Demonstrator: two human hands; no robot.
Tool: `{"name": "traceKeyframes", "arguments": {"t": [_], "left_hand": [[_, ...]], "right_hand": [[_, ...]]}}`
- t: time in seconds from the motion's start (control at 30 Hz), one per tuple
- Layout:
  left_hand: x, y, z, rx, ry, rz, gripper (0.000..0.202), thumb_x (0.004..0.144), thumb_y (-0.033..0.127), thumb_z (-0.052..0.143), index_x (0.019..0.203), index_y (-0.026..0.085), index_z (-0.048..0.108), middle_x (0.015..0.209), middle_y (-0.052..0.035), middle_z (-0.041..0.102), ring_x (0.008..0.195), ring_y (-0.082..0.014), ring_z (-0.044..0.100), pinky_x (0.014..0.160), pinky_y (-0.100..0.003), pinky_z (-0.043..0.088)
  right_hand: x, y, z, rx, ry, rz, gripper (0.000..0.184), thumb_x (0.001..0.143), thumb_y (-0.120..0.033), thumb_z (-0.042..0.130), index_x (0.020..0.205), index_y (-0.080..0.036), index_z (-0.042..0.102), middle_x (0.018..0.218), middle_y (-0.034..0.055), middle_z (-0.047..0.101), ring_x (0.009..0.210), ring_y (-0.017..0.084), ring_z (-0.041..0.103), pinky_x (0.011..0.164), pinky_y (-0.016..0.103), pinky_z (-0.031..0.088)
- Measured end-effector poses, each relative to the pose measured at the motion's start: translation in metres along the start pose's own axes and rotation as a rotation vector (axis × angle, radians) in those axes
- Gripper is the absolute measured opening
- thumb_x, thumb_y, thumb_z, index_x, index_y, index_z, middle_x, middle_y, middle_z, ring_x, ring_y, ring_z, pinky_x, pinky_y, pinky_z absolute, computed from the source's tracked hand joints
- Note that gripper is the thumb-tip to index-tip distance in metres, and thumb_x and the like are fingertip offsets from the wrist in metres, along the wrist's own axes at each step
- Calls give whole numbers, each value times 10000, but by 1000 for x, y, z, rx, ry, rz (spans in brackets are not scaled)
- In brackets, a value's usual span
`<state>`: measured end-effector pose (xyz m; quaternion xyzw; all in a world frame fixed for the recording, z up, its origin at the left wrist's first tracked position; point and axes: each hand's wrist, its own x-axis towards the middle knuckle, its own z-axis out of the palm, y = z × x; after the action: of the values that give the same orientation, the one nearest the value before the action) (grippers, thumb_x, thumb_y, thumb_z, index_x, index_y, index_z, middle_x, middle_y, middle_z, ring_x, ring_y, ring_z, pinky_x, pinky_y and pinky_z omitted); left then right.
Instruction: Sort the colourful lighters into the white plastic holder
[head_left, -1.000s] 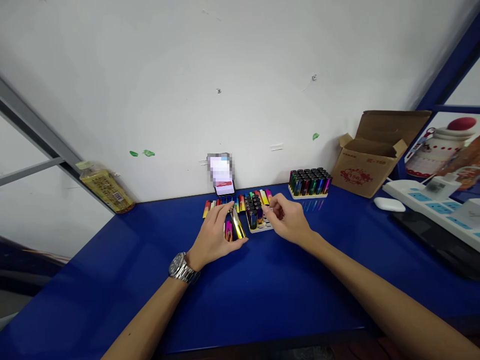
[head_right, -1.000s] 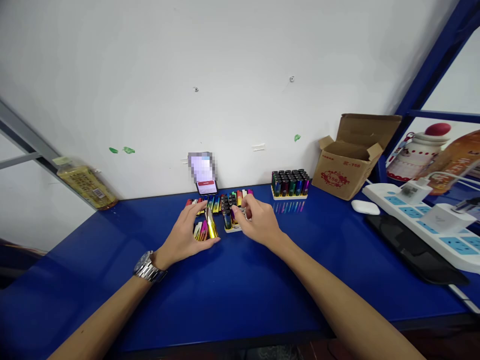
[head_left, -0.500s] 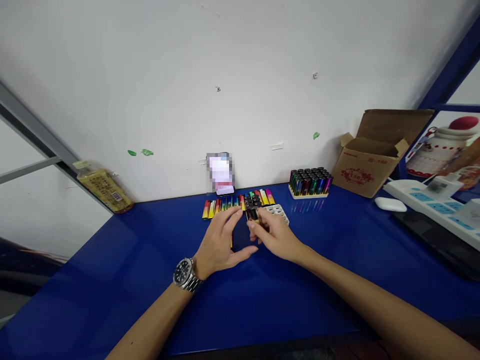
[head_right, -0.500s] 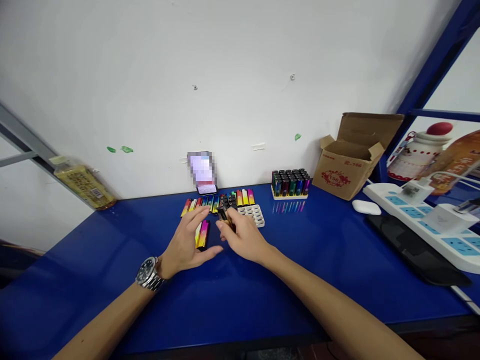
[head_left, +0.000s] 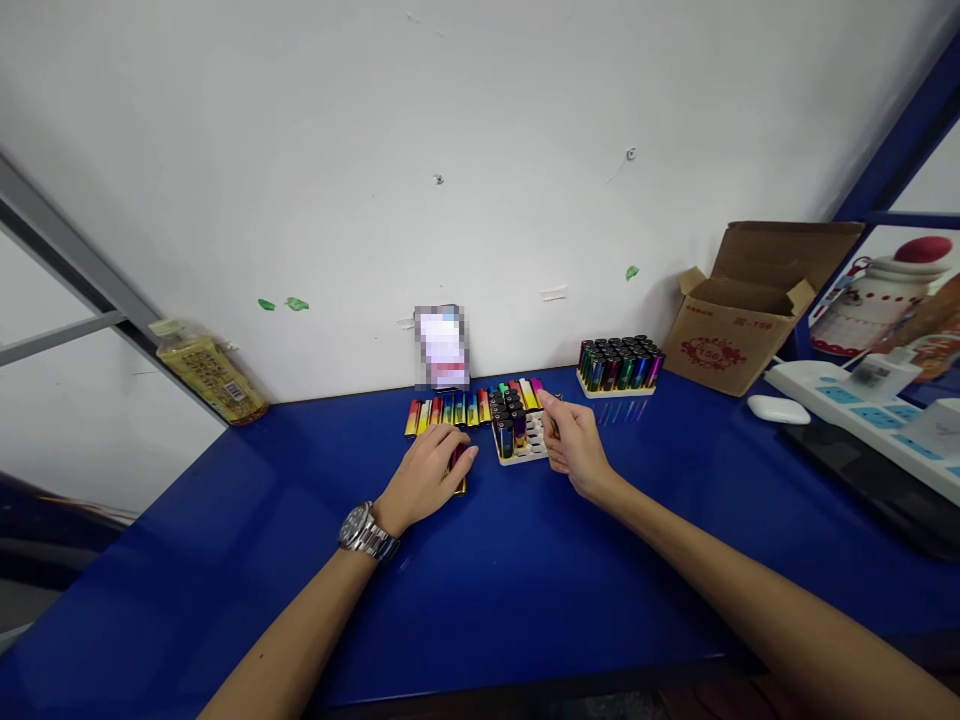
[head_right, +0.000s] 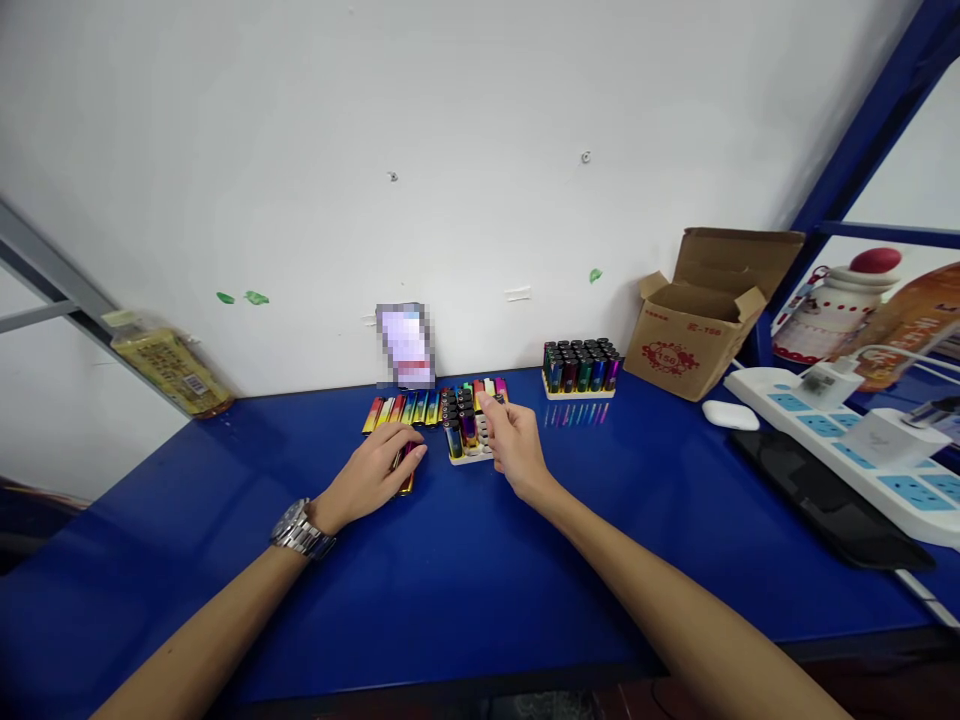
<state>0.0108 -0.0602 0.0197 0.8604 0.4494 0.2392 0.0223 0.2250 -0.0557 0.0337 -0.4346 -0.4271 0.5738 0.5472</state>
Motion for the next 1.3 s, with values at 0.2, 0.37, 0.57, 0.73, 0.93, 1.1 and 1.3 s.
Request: {"name": "traceKeyframes", "arguments": {"t": [0.2, 0.37, 0.57, 0.73, 0.93, 1.1, 1.3], "left_hand": [[0, 2, -2, -24, -18, -12, 277, 967, 346, 374, 963, 182, 597, 970, -77, 604, 922, -207, 560, 856, -372, 477], [0, 0, 0, -26, -28, -12, 286, 970, 356, 366, 976, 179, 591, 986, -82, 601, 933, -209, 554, 865, -379, 471], [0, -1, 0, -28, -22, -7, 292, 968, 360, 362, 975, 186, 597, 976, -79, 603, 923, -210, 558, 860, -380, 472], [1, 0, -1, -26, -27, -11, 288, 969, 353, 363, 979, 183, 595, 981, -78, 600, 925, -209, 556, 864, -378, 469], [0, -2, 1, -1, -40, 0, 294, 967, 352, 367, 987, 172, 597, 1001, -82, 602, 946, -210, 554, 889, -389, 462], [0, -3, 2, -3, -26, 9, 290, 963, 356, 374, 986, 180, 604, 997, -78, 605, 937, -209, 559, 883, -388, 467], [0, -2, 1, -5, -18, 8, 284, 963, 355, 377, 982, 186, 604, 992, -77, 607, 939, -211, 563, 880, -382, 469]], "right_hand": [[3, 4, 0, -1, 64, 73, 362, 765, -324, 458, 456, -219, 303, 353, -94, 209, 299, 32, 144, 293, 169, 100], [0, 5, 3, -7, 72, 17, 350, 742, -363, 516, 481, -218, 333, 369, -100, 241, 302, 35, 177, 286, 172, 129], [0, 6, 3, -29, 64, 1, 324, 721, -336, 478, 473, -226, 301, 371, -100, 223, 310, 34, 157, 292, 176, 116], [0, 6, 4, -101, 7, -47, 291, 692, -316, 469, 462, -229, 313, 384, -97, 216, 318, 36, 155, 284, 185, 129], [0, 5, 4, -99, 9, -42, 292, 699, -322, 455, 460, -233, 312, 381, -94, 214, 317, 42, 152, 281, 194, 118], [-1, 5, 3, -92, 1, -47, 287, 682, -318, 452, 455, -235, 298, 382, -96, 211, 317, 37, 151, 286, 189, 119], [0, 6, 2, -109, 23, -62, 284, 684, -323, 446, 452, -233, 309, 377, -95, 218, 305, 37, 162, 285, 192, 130]]}}
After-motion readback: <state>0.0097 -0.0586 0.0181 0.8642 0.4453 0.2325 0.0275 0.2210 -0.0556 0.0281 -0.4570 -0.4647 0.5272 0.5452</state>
